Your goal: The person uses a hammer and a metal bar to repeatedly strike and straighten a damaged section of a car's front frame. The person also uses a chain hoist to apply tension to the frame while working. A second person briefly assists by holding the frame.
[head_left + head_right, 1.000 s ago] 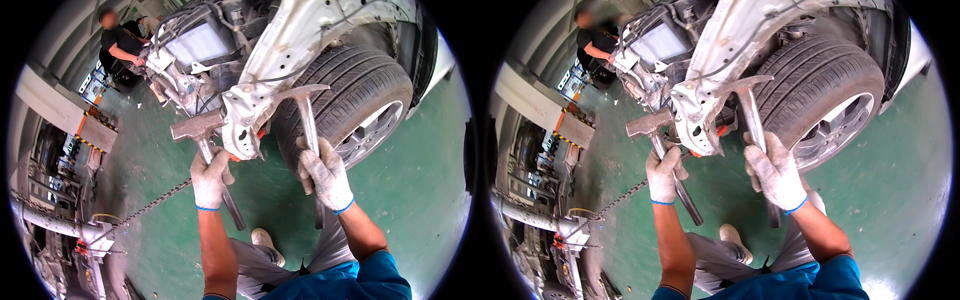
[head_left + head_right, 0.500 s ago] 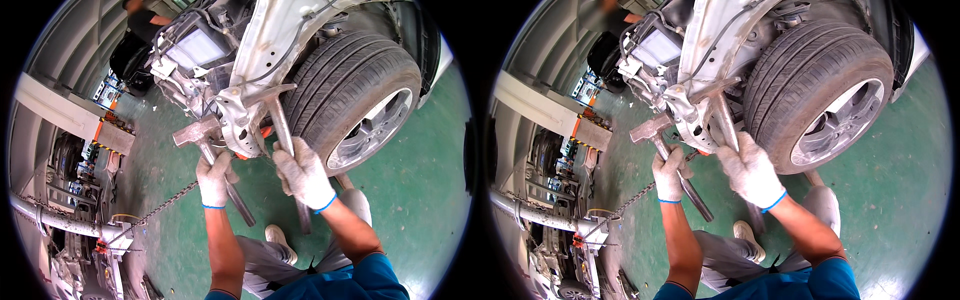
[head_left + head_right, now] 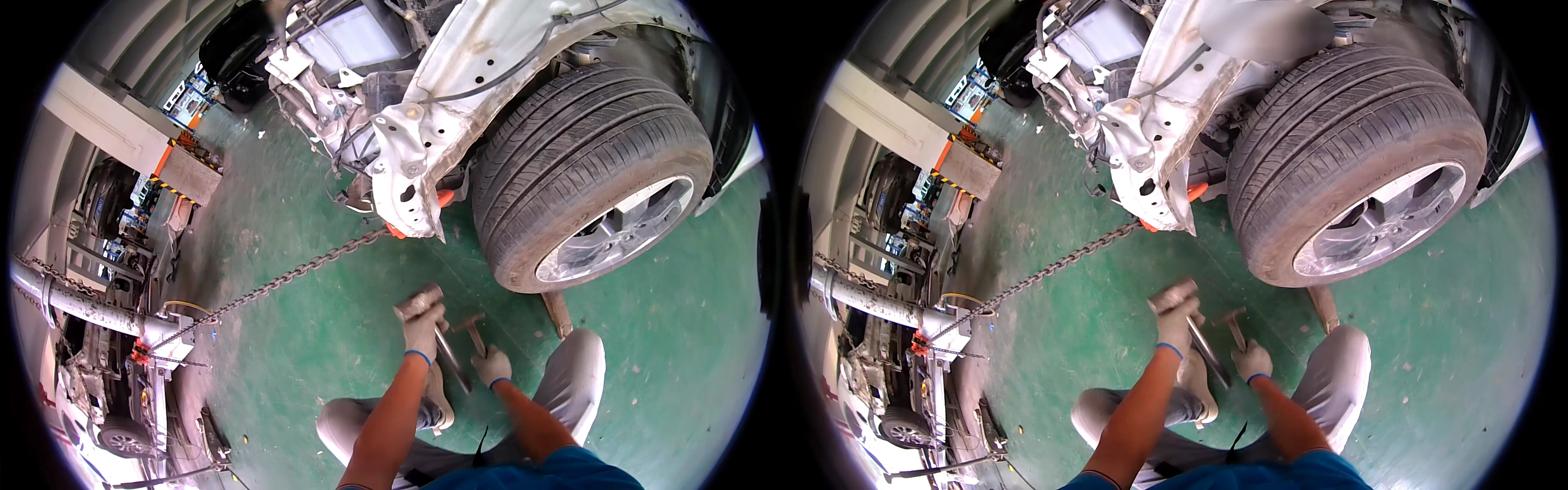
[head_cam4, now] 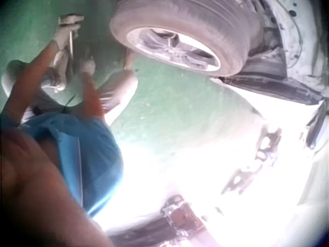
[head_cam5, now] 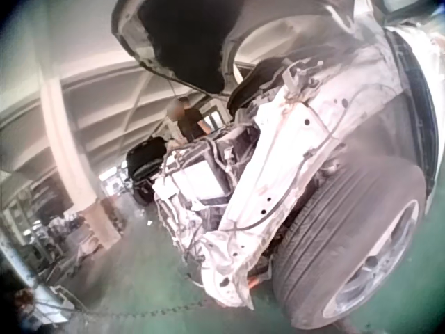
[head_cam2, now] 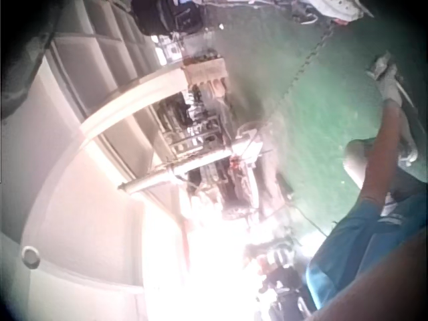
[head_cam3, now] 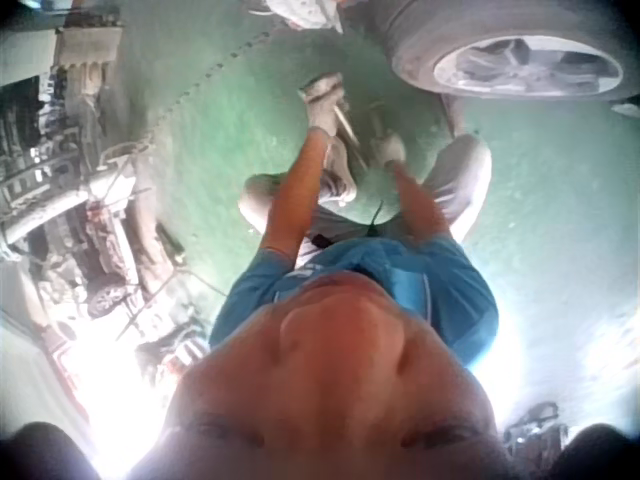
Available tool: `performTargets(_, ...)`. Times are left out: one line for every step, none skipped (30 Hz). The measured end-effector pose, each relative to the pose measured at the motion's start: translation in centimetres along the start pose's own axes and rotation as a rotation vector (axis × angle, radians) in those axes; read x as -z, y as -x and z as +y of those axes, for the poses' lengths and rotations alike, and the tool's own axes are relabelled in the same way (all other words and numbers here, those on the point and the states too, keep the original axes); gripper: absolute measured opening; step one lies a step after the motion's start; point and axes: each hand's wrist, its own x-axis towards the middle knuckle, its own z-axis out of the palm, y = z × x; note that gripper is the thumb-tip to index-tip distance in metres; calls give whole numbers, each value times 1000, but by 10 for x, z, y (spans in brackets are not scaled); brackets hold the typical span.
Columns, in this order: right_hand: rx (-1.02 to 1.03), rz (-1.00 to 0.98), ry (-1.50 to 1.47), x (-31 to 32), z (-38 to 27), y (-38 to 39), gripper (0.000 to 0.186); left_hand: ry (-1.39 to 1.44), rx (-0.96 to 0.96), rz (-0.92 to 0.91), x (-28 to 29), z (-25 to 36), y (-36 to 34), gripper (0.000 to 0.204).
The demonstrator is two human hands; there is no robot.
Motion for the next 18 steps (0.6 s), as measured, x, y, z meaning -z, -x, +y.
performTargets(-64,-14,14,-10,14,2,42,24,65,-25,8,-37,-4,25)
performTargets(-134,-22,12,-17,26,0,41,36,127,-65,12,-71,-4,27)
performTargets(-182,-5,25,-20,39,-3,37,5,230,-86,8,-92,2,28)
performTargets(-226,4,32,-23,50,-5,34,-34,330,-99,10,-112,9,29)
performTargets(-248,3,48,-26,56,-7,34,-24,388,-137,23,-149,8,28)
performTargets(-264,-10,69,-31,57,-4,35,-12,449,-160,43,-188,5,27)
performTargets(-235,41,125,-31,57,-3,36,37,592,-156,50,-215,6,26)
performTargets(-205,98,185,-28,58,-3,37,92,733,-153,54,-239,8,26)
performTargets(-160,147,242,-25,50,1,38,145,815,-88,77,-272,10,27)
performTargets(21,215,232,-16,43,-2,38,207,898,-45,83,-295,4,29)
performTargets(175,314,255,2,46,-14,37,85,963,-40,55,-302,4,26)
performTargets(341,385,284,20,39,-16,36,-36,1022,-14,43,-295,18,24)
performTargets(286,321,83,39,28,-25,34,-280,968,-173,35,-286,20,22)
performTargets(247,228,-122,64,-9,-25,33,-522,897,-289,39,-267,26,21)
performTargets(386,264,-197,90,-49,-21,28,-870,670,-565,40,-232,15,23)
performTargets(520,311,-274,122,-91,-14,23,-1036,651,-696,27,-194,-8,29)
performTargets(666,373,-396,152,-135,-5,22,-1196,618,-827,16,-155,-30,36)
performTargets(811,442,-520,181,-176,3,20,-985,444,-723,7,-106,-54,37)
